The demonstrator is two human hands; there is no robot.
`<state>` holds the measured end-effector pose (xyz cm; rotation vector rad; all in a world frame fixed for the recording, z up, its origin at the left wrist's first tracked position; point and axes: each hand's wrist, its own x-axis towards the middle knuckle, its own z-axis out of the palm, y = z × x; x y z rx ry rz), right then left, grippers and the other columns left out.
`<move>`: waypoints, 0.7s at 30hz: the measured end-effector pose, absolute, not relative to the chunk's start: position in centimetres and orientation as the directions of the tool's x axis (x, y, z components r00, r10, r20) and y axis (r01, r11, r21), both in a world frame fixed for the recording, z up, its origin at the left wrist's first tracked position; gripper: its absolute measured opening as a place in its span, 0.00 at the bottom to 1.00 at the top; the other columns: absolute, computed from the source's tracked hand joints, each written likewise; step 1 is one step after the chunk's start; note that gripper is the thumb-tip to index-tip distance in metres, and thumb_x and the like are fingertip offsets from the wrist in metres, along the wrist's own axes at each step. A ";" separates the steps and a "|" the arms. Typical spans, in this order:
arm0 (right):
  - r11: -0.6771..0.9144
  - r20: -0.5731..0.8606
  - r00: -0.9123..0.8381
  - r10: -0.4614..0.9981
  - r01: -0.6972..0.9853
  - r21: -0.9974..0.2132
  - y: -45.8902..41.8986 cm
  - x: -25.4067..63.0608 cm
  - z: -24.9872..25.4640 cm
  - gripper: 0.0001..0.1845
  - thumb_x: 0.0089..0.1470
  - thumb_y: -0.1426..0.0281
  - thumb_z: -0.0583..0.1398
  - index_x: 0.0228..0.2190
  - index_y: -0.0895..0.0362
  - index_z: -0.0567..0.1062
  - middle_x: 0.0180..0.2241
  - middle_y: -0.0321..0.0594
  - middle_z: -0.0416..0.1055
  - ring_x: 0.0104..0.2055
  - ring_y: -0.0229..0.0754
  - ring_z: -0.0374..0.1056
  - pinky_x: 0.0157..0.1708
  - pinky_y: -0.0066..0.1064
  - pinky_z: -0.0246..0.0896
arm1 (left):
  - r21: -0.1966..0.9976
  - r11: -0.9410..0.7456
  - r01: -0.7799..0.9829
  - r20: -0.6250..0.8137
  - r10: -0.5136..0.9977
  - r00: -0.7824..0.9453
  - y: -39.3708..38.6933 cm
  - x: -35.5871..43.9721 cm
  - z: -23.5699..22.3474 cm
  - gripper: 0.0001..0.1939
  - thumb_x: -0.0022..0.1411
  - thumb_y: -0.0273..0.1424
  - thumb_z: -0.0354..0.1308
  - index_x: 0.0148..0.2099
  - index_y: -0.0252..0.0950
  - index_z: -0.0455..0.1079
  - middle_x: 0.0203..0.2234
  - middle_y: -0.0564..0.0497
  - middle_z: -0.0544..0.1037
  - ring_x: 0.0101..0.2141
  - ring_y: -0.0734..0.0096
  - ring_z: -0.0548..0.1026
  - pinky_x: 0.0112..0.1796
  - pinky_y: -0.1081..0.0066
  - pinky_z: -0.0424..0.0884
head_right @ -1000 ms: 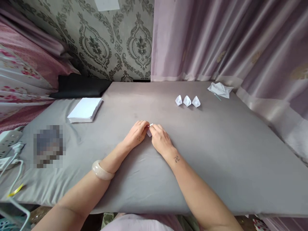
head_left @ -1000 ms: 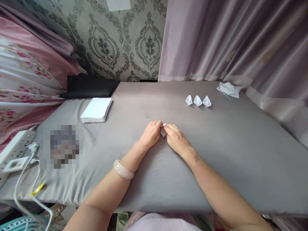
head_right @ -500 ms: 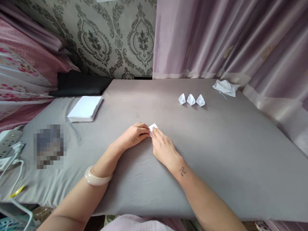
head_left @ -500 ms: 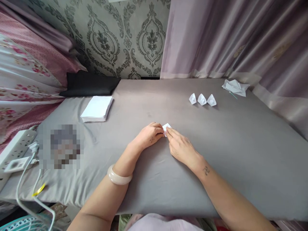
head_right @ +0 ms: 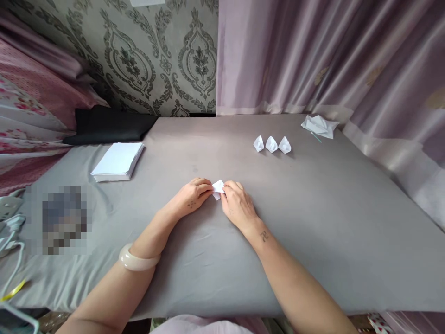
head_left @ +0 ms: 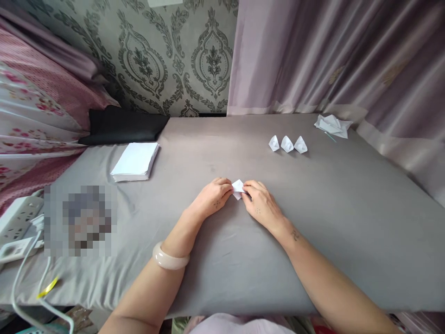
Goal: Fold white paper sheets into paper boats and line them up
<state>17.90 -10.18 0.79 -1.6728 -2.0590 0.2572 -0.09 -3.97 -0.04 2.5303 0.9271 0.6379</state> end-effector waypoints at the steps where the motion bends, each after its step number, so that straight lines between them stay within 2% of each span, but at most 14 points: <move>1: 0.240 0.239 -0.147 0.960 0.872 -0.427 -10.2 17.9 0.7 0.12 0.60 0.73 0.53 0.38 0.58 0.76 0.45 0.45 0.73 0.47 0.47 0.66 0.46 0.37 0.65 | 0.506 -0.691 0.516 0.281 0.698 0.659 -4.0 0.0 0.0 0.11 0.67 0.29 0.50 0.39 0.35 0.74 0.40 0.45 0.76 0.40 0.65 0.73 0.42 0.67 0.71; 6: 0.184 0.229 -0.085 0.970 0.868 -0.461 -10.2 17.9 0.9 0.13 0.61 0.73 0.52 0.36 0.58 0.77 0.43 0.45 0.74 0.45 0.46 0.66 0.46 0.36 0.64 | 0.645 -0.524 0.556 0.211 0.822 0.530 -4.2 0.2 0.5 0.09 0.64 0.29 0.54 0.35 0.37 0.75 0.39 0.46 0.76 0.40 0.66 0.74 0.43 0.68 0.71; 10: 0.137 0.244 -0.010 0.970 0.848 -0.511 -9.9 18.0 0.5 0.12 0.61 0.72 0.53 0.34 0.57 0.77 0.41 0.44 0.74 0.44 0.46 0.67 0.45 0.36 0.63 | 0.724 -0.382 0.574 0.143 0.897 0.417 -4.1 0.6 0.7 0.07 0.61 0.32 0.57 0.32 0.36 0.74 0.36 0.47 0.75 0.33 0.68 0.74 0.37 0.69 0.72; 16: 0.099 0.249 0.052 0.967 0.824 -0.558 -9.5 18.0 0.4 0.11 0.60 0.72 0.54 0.31 0.57 0.76 0.38 0.44 0.74 0.43 0.45 0.67 0.46 0.35 0.62 | 0.758 -0.272 0.593 0.075 0.939 0.335 -4.0 1.0 0.5 0.07 0.60 0.31 0.58 0.31 0.34 0.72 0.35 0.46 0.73 0.33 0.68 0.72 0.35 0.68 0.71; 21: 0.069 0.228 0.085 0.970 0.803 -0.592 -9.3 17.8 0.7 0.11 0.58 0.73 0.55 0.26 0.56 0.74 0.37 0.43 0.73 0.42 0.44 0.67 0.45 0.34 0.61 | 0.768 -0.262 0.585 0.044 0.932 0.359 -4.1 0.9 0.6 0.07 0.61 0.30 0.55 0.32 0.34 0.71 0.38 0.45 0.72 0.35 0.68 0.72 0.37 0.67 0.70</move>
